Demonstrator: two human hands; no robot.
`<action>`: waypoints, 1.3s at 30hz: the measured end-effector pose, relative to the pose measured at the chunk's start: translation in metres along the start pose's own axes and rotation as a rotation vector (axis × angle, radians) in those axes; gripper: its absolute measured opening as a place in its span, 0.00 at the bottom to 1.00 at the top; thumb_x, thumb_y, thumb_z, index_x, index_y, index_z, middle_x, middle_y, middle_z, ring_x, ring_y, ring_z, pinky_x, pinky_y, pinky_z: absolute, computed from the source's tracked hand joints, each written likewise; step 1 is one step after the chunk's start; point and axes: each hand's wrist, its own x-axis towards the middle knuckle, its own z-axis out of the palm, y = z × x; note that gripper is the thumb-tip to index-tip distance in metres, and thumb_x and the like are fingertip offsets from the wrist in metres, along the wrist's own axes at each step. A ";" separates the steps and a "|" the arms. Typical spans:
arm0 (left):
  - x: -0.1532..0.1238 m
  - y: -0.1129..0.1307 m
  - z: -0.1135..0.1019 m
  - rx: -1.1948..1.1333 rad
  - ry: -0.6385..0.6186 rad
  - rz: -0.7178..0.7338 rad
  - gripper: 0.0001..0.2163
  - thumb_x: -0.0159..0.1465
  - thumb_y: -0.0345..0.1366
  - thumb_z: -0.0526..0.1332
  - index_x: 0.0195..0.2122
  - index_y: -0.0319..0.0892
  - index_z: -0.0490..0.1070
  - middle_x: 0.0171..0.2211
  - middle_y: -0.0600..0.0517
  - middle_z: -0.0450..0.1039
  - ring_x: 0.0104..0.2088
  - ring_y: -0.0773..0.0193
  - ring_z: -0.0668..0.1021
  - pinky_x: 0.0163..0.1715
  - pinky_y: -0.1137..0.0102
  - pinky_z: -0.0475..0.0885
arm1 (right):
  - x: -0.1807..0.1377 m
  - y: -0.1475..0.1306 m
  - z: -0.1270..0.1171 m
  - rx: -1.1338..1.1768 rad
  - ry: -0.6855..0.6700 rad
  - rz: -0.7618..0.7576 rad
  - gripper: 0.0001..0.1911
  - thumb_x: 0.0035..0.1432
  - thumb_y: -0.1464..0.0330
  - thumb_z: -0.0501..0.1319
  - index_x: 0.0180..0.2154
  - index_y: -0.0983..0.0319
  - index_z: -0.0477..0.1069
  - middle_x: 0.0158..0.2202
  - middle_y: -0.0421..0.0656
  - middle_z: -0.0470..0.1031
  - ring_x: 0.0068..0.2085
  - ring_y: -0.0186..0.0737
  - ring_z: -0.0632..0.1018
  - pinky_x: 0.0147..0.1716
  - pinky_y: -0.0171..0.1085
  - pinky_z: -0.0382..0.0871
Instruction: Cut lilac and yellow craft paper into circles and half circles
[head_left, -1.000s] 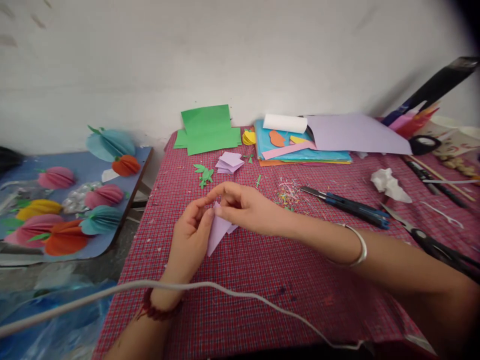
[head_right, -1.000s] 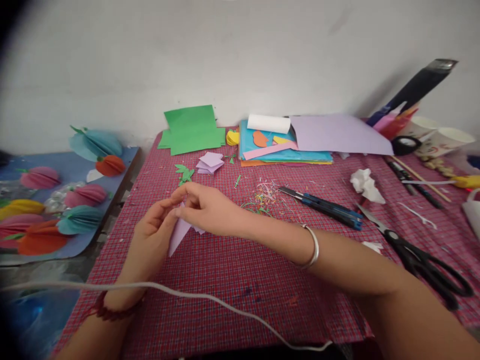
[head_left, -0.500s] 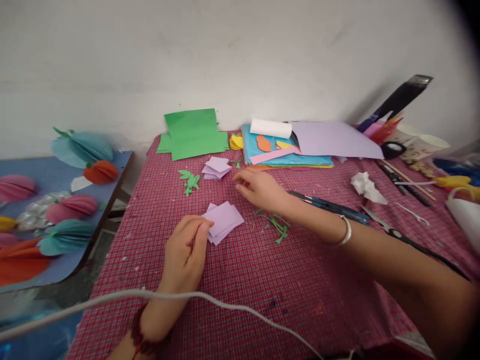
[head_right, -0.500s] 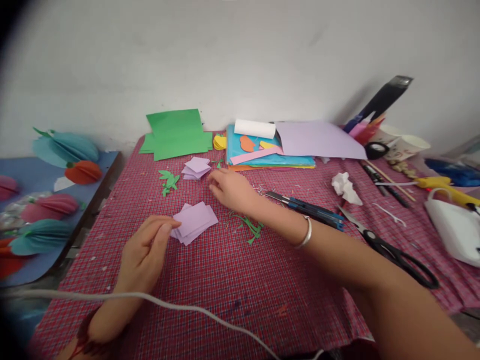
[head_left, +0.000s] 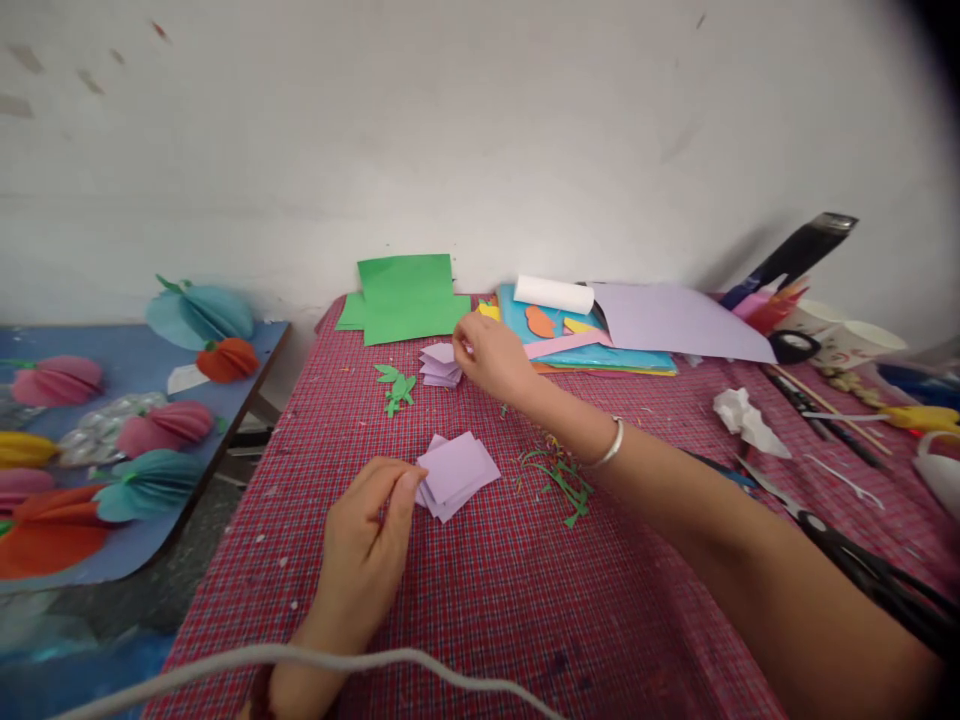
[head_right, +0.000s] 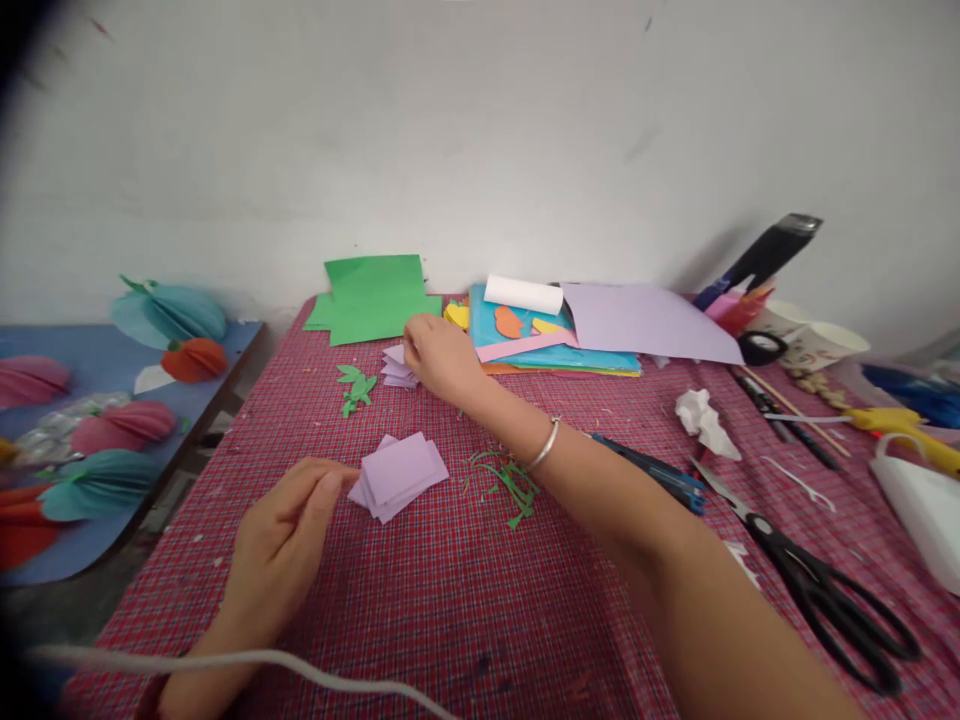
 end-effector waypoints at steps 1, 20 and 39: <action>0.000 0.002 -0.001 -0.023 0.012 -0.029 0.09 0.65 0.34 0.55 0.31 0.44 0.74 0.29 0.51 0.73 0.32 0.61 0.74 0.32 0.69 0.66 | 0.001 0.000 -0.003 0.021 0.013 0.022 0.11 0.63 0.72 0.48 0.40 0.65 0.68 0.37 0.49 0.72 0.40 0.44 0.71 0.38 0.40 0.61; 0.003 -0.007 -0.003 0.131 0.259 0.170 0.31 0.54 0.32 0.67 0.59 0.47 0.61 0.57 0.43 0.61 0.56 0.50 0.66 0.52 0.55 0.64 | 0.010 -0.014 -0.003 0.662 -0.198 0.385 0.08 0.64 0.70 0.49 0.32 0.62 0.62 0.27 0.43 0.71 0.28 0.35 0.75 0.28 0.34 0.71; 0.011 -0.020 0.000 0.304 0.130 0.084 0.14 0.59 0.36 0.61 0.46 0.40 0.71 0.48 0.42 0.70 0.51 0.50 0.71 0.54 0.52 0.63 | 0.020 0.035 0.029 0.145 -0.404 -0.258 0.34 0.48 0.82 0.55 0.59 0.66 0.62 0.63 0.54 0.60 0.61 0.49 0.63 0.58 0.48 0.57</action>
